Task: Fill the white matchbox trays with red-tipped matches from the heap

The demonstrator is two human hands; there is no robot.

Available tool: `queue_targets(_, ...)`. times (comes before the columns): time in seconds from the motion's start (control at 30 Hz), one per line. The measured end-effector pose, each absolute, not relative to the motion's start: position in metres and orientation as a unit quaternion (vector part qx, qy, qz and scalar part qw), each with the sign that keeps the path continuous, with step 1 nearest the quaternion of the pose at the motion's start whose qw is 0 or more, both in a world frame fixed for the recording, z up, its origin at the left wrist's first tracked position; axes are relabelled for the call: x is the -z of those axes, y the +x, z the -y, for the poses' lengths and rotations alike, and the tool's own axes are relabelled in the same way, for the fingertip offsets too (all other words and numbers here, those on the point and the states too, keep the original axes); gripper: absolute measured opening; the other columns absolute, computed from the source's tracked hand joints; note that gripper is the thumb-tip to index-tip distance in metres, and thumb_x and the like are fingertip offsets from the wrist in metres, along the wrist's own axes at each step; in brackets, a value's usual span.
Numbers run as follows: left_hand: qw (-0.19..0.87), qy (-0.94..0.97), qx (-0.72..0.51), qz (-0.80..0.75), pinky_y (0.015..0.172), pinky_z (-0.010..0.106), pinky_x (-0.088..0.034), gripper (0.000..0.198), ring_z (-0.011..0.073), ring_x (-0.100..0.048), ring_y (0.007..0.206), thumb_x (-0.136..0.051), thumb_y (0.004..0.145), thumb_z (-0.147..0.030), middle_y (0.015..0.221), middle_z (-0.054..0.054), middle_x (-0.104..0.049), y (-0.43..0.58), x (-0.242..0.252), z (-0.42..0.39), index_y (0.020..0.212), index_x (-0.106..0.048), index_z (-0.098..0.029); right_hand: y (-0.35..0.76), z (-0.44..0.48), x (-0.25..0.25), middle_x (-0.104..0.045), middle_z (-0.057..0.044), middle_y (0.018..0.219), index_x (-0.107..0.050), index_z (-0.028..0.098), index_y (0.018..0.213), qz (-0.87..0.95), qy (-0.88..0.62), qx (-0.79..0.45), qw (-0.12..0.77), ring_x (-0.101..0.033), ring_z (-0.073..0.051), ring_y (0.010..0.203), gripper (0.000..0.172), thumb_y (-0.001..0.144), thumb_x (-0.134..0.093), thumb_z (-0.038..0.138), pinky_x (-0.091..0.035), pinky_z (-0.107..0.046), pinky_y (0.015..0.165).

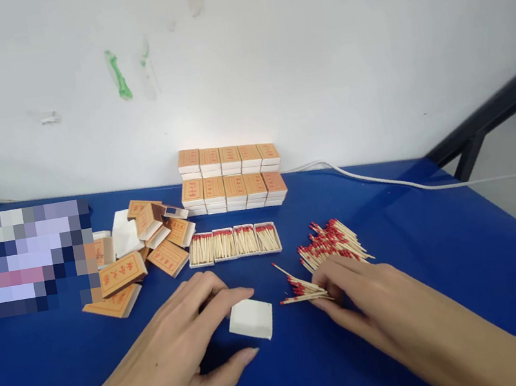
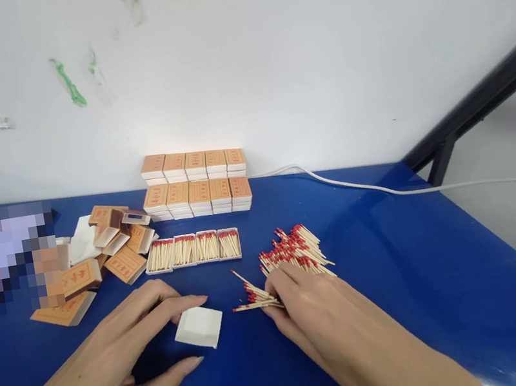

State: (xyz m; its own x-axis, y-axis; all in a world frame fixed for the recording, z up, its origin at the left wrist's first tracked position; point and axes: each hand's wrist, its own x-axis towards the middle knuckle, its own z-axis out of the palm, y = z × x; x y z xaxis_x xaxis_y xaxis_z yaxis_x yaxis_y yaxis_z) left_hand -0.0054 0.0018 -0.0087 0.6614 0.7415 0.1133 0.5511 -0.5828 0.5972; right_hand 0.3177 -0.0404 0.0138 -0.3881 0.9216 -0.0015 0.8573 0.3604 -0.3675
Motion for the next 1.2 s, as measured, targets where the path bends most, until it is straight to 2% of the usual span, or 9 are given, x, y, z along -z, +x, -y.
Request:
queue_targets(0.1,0.286,0.868,-0.179,-0.365,0.084,0.027,-0.068,0.038,0.0186,-0.077,0.105,-0.070,0.111,-0.036,0.131,0.002,-0.072,-0.003,0.007,-0.004,0.149,-0.067,-0.040,0.325,0.044,-0.016,-0.078,-0.002,0.113,-0.066,0.029,0.119,0.801,-0.564,-0.172,0.108,-0.078,-0.021,0.095,0.012,0.120,-0.054,0.028,-0.058,-0.034,0.081)
queue_targets(0.17,0.287,0.867,-0.191,-0.361,0.085,0.028,-0.067,0.032,0.0185,-0.076,0.102,-0.069,0.111,-0.035,0.128,0.002,-0.072,-0.002,0.007,-0.005,0.143,-0.070,-0.038,0.326,0.045,-0.018,-0.078,0.000,0.108,-0.066,0.029,0.114,0.789,-0.575,-0.186,0.113,-0.076,-0.020,0.090,0.014,0.121,-0.054,0.032,-0.056,-0.034,0.080)
queue_targets(0.3,0.294,0.867,-0.191,-0.355,0.077,0.026,-0.064,0.028,0.0190,-0.075,0.103,-0.068,0.112,-0.037,0.127,0.003,-0.072,0.001,0.007,-0.005,0.140,-0.072,-0.038,0.322,0.042,-0.026,-0.076,0.003,0.103,-0.065,0.030,0.108,0.782,-0.575,-0.205,0.124,-0.072,-0.017,0.085,0.015,0.120,-0.058,0.033,-0.053,-0.032,0.075)
queue_targets(0.5,0.290,0.869,-0.185,-0.355,0.091,0.032,-0.065,0.026,0.0197,-0.073,0.109,-0.067,0.113,-0.036,0.127,0.001,-0.071,0.000,0.008,-0.005,0.139,-0.070,-0.038,0.306,0.035,-0.033,-0.076,0.005,0.106,-0.066,0.031,0.108,0.788,-0.563,-0.207,0.142,-0.071,-0.017,0.089,0.011,0.119,-0.062,0.032,-0.052,-0.032,0.079)
queue_targets(0.6,0.297,0.867,-0.188,-0.354,0.091,0.033,-0.064,0.025,0.0205,-0.073,0.111,-0.068,0.113,-0.035,0.125,0.001,-0.071,0.000,0.009,-0.004,0.138,-0.070,-0.037,0.292,0.033,-0.035,-0.075,0.005,0.106,-0.066,0.031,0.109,0.800,-0.548,-0.191,0.153,-0.071,-0.017,0.087,0.007,0.116,-0.067,0.031,-0.052,-0.033,0.076)
queue_targets(0.7,0.304,0.862,-0.184,-0.361,0.093,0.035,-0.064,0.026,0.0210,-0.074,0.111,-0.069,0.112,-0.034,0.125,0.001,-0.072,0.001,0.011,-0.003,0.138,-0.070,-0.036,0.275,0.029,-0.036,-0.072,0.004,0.096,-0.065,0.027,0.101,0.834,-0.507,-0.162,0.145,-0.069,-0.018,0.079,0.014,0.111,-0.073,0.022,-0.051,-0.033,0.070)
queue_targets(0.93,0.310,0.854,-0.196,-0.369,0.090,0.034,-0.063,0.018,0.0204,-0.072,0.109,-0.071,0.112,-0.036,0.122,0.001,-0.071,0.002,0.013,-0.002,0.130,-0.069,-0.033,0.248,0.026,-0.024,-0.067,0.001,0.088,-0.070,0.022,0.095,0.910,-0.406,-0.011,0.082,-0.065,-0.019,0.070,0.019,0.094,-0.084,0.009,-0.032,-0.037,0.051)
queue_targets(1.07,0.321,0.852,-0.183,-0.371,0.090,0.035,-0.061,0.015,0.0203,-0.070,0.108,-0.070,0.113,-0.035,0.122,0.001,-0.069,0.001,0.012,-0.002,0.128,-0.067,-0.032,0.246,0.026,-0.014,-0.065,0.001,0.087,-0.070,0.021,0.101,0.914,-0.398,0.019,0.079,-0.060,-0.021,0.065,0.021,0.092,-0.086,0.011,-0.024,-0.040,0.050)
queue_targets(1.2,0.321,0.855,-0.176,-0.366,0.090,0.036,-0.060,0.015,0.0206,-0.068,0.109,-0.069,0.113,-0.033,0.122,0.001,-0.068,0.000,0.014,-0.002,0.127,-0.066,-0.032,0.248,0.023,-0.015,-0.066,0.001,0.089,-0.069,0.022,0.102,0.914,-0.397,0.004,0.078,-0.062,-0.021,0.068,0.024,0.092,-0.088,0.013,-0.025,-0.039,0.052)
